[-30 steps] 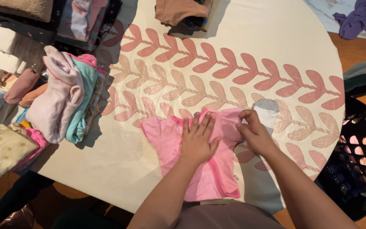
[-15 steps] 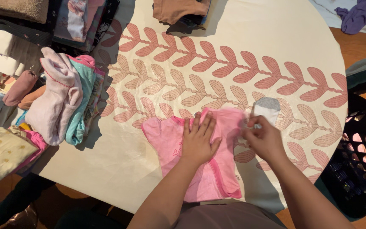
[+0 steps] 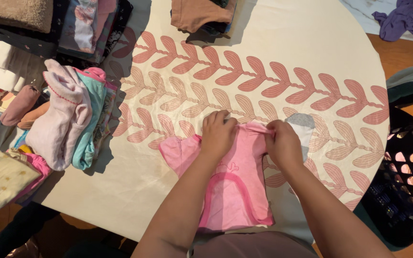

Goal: The person takes items of clothing from a laundry basket and folds them by hand on a table, including a baby bodysuit and a pair of underwear, then places them into stacks.

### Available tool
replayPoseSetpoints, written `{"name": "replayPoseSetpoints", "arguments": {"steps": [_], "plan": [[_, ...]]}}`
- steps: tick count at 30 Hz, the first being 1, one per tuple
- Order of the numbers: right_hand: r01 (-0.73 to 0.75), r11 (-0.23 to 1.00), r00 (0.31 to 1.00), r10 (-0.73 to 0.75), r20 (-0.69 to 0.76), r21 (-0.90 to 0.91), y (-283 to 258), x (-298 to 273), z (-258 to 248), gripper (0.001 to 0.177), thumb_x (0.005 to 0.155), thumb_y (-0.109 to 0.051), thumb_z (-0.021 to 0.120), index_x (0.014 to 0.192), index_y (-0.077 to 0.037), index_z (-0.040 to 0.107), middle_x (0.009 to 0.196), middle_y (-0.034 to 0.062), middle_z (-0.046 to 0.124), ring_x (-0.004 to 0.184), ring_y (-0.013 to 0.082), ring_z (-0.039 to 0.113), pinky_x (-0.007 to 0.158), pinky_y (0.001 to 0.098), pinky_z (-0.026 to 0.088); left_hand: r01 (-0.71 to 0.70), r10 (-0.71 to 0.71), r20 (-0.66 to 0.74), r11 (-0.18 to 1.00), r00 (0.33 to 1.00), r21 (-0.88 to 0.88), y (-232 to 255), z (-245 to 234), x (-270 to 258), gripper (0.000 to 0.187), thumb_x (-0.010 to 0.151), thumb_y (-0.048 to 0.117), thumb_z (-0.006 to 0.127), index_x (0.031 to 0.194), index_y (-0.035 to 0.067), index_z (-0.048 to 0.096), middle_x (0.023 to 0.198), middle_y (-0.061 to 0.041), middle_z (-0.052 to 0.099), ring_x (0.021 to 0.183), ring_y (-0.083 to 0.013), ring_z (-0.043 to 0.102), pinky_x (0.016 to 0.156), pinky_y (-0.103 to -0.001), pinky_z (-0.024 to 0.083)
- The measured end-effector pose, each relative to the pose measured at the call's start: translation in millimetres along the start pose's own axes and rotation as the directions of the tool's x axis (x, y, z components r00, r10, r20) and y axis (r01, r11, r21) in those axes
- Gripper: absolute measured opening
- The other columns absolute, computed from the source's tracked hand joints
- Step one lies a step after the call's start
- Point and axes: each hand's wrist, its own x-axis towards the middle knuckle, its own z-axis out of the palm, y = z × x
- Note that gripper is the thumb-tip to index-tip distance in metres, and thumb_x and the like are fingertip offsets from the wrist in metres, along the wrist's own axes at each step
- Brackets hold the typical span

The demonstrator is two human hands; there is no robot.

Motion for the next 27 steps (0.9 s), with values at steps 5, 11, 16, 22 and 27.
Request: {"name": "replayPoseSetpoints", "arguments": {"steps": [5, 11, 16, 22, 27], "plan": [[-0.24, 0.941, 0.97, 0.227, 0.081, 0.237, 8.5, -18.8, -1.4, 0.036, 0.087, -0.025, 0.075, 0.112, -0.002, 0.063, 0.092, 0.0092, 0.074, 0.068, 0.0219, 0.071, 0.062, 0.0327, 0.054, -0.014, 0.014, -0.014, 1.0, 1.0, -0.014, -4.0, 0.5, 0.1, 0.017, 0.083, 0.016, 0.075, 0.098, 0.01, 0.069, 0.122, -0.009, 0.065, 0.121, -0.0324, 0.055, 0.104, -0.049, 0.04], [0.102, 0.972, 0.994, -0.105, 0.002, 0.212, 14.7, -33.7, 14.0, 0.03, 0.081, -0.027, 0.082, 0.093, 0.0, 0.073, 0.09, 0.0113, 0.067, 0.078, 0.0224, 0.066, 0.07, 0.0356, 0.054, -0.079, 0.081, -0.042, 0.996, 0.996, 0.032, -6.4, 4.3, -2.3, 0.018, 0.085, 0.015, 0.074, 0.101, 0.008, 0.068, 0.121, -0.01, 0.064, 0.12, -0.0322, 0.056, 0.103, -0.048, 0.04], [-0.054, 0.998, 0.983, 0.05, 0.174, 0.02, 10.5, -34.0, -0.6, 0.032, 0.081, -0.03, 0.083, 0.09, -0.001, 0.073, 0.087, 0.0112, 0.067, 0.07, 0.0245, 0.065, 0.068, 0.039, 0.054, -0.074, 0.075, -0.037, 0.996, 0.996, 0.039, -6.0, 2.4, 0.0, 0.017, 0.086, 0.013, 0.072, 0.102, 0.008, 0.067, 0.122, -0.009, 0.064, 0.12, -0.0321, 0.056, 0.103, -0.048, 0.04], [-0.295, 0.942, 0.95, 0.271, 0.157, 0.159, 6.5, -38.3, 2.9, 0.035, 0.078, -0.024, 0.085, 0.097, -0.002, 0.066, 0.08, 0.0091, 0.073, 0.064, 0.0173, 0.068, 0.064, 0.0327, 0.056, -0.148, 0.175, 0.14, 0.972, 0.974, -0.183, 13.8, 4.7, 20.5, 0.06, 0.064, 0.009, 0.071, 0.123, 0.002, 0.065, 0.119, -0.015, 0.064, 0.12, -0.0355, 0.054, 0.109, -0.055, 0.028], [-0.232, 0.917, 0.971, 0.237, 0.024, 0.325, 6.2, -42.9, 17.7, 0.043, 0.076, -0.01, 0.083, 0.109, 0.001, 0.058, 0.083, 0.0081, 0.07, 0.064, 0.015, 0.064, 0.062, 0.0295, 0.055, -0.079, 0.144, 0.338, 0.977, 0.93, -0.198, 29.0, 20.2, 35.7, 0.054, 0.073, 0.009, 0.071, 0.126, 0.009, 0.066, 0.112, -0.008, 0.068, 0.119, -0.0284, 0.058, 0.119, -0.057, 0.023]]}}
